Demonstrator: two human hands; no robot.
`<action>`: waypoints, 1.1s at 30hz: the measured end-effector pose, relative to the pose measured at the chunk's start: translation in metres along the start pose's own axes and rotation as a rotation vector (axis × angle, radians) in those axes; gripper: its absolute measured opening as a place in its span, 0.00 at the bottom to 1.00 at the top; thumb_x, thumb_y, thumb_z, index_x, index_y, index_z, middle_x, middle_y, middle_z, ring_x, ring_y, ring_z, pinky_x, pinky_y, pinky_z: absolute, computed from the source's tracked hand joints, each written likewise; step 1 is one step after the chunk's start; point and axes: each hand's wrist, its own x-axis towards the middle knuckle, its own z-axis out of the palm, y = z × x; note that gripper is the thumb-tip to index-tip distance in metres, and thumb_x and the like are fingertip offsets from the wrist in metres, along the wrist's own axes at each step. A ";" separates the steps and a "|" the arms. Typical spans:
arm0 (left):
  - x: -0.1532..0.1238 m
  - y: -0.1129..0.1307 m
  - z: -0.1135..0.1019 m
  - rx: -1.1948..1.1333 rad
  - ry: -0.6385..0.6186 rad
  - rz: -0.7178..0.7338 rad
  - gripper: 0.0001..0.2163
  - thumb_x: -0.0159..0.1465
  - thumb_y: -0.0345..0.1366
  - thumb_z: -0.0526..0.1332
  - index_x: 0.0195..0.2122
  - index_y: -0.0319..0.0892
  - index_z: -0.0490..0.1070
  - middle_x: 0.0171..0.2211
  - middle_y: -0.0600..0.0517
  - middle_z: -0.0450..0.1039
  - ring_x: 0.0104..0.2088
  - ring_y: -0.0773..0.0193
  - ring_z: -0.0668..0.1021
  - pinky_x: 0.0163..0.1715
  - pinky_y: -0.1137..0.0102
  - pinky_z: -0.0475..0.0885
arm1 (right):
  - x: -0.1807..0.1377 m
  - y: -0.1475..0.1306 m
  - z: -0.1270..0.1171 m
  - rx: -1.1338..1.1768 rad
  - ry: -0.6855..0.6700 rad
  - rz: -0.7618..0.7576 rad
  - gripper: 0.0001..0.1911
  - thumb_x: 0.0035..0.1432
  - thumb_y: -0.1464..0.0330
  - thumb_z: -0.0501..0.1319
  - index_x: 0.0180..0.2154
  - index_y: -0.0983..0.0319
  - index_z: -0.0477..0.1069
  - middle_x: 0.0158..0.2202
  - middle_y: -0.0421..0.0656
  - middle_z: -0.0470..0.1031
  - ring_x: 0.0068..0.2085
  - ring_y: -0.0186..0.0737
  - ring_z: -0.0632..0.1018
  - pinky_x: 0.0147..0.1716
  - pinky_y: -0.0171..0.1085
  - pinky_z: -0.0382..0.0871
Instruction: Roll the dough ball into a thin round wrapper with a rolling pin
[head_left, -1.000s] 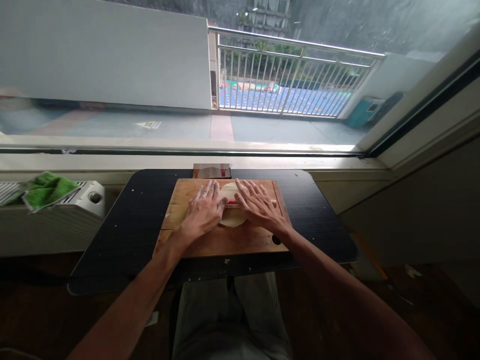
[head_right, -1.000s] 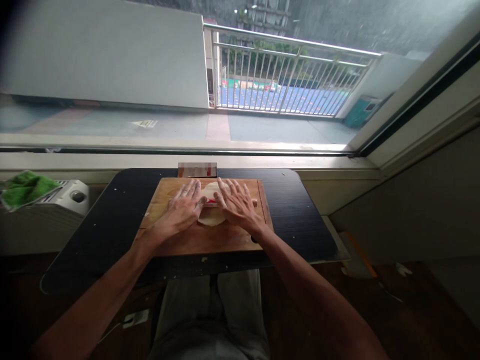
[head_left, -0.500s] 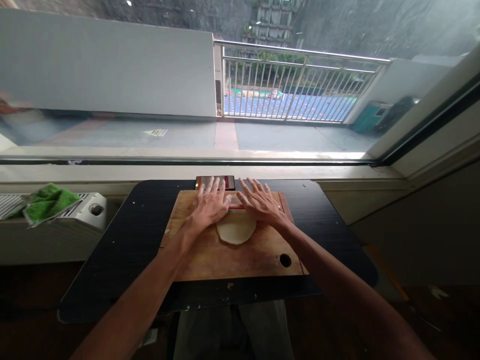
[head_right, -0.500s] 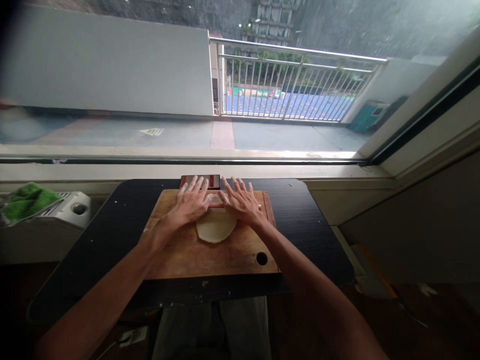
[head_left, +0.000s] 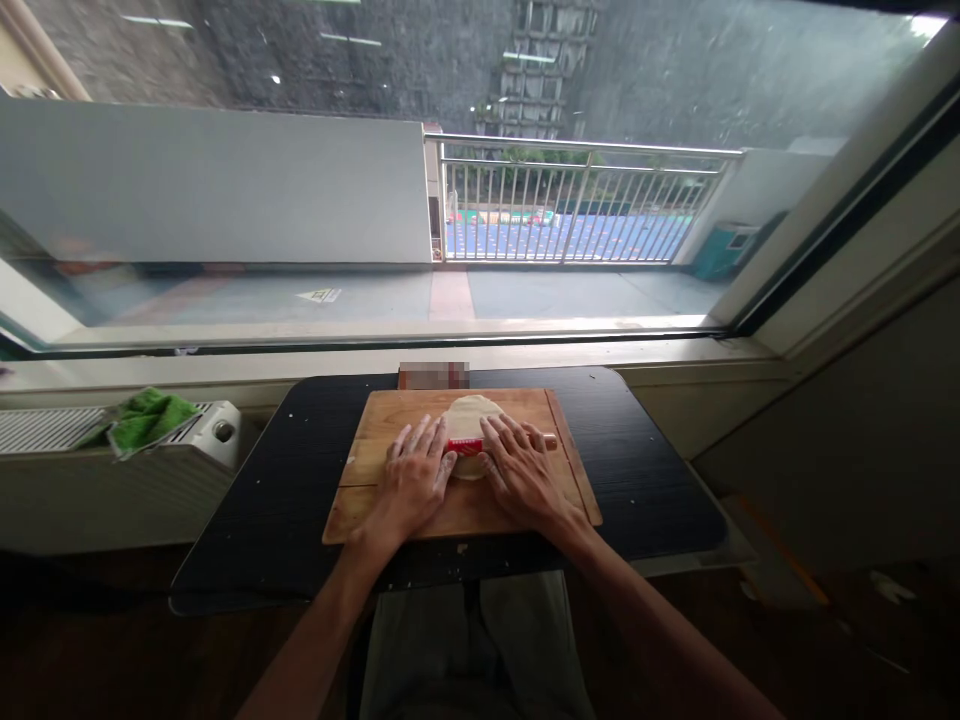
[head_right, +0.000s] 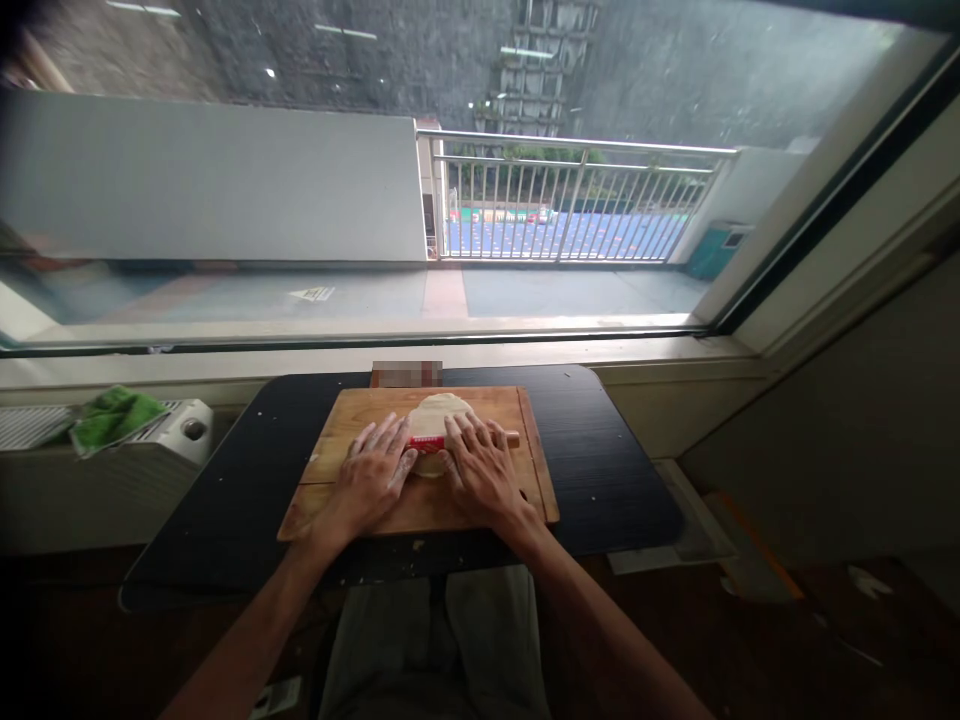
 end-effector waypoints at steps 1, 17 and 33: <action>-0.002 0.000 -0.002 -0.034 0.003 0.012 0.26 0.81 0.42 0.49 0.74 0.37 0.69 0.74 0.39 0.72 0.75 0.47 0.71 0.77 0.46 0.62 | -0.003 -0.001 0.000 0.003 0.005 -0.009 0.30 0.82 0.64 0.51 0.79 0.63 0.61 0.77 0.55 0.68 0.79 0.55 0.63 0.77 0.57 0.53; 0.109 -0.060 -0.061 -0.679 -0.222 -0.222 0.23 0.66 0.55 0.63 0.50 0.42 0.83 0.49 0.42 0.88 0.49 0.50 0.87 0.51 0.60 0.81 | -0.002 0.013 -0.023 -0.073 -0.056 -0.060 0.21 0.76 0.75 0.56 0.64 0.55 0.74 0.60 0.50 0.80 0.60 0.55 0.75 0.65 0.53 0.65; 0.159 -0.034 -0.006 -0.634 -0.516 -0.175 0.18 0.59 0.55 0.68 0.38 0.45 0.77 0.40 0.46 0.83 0.40 0.52 0.82 0.37 0.64 0.74 | 0.018 0.099 -0.041 0.037 0.167 0.148 0.18 0.79 0.66 0.56 0.66 0.56 0.67 0.54 0.50 0.76 0.41 0.49 0.82 0.35 0.42 0.72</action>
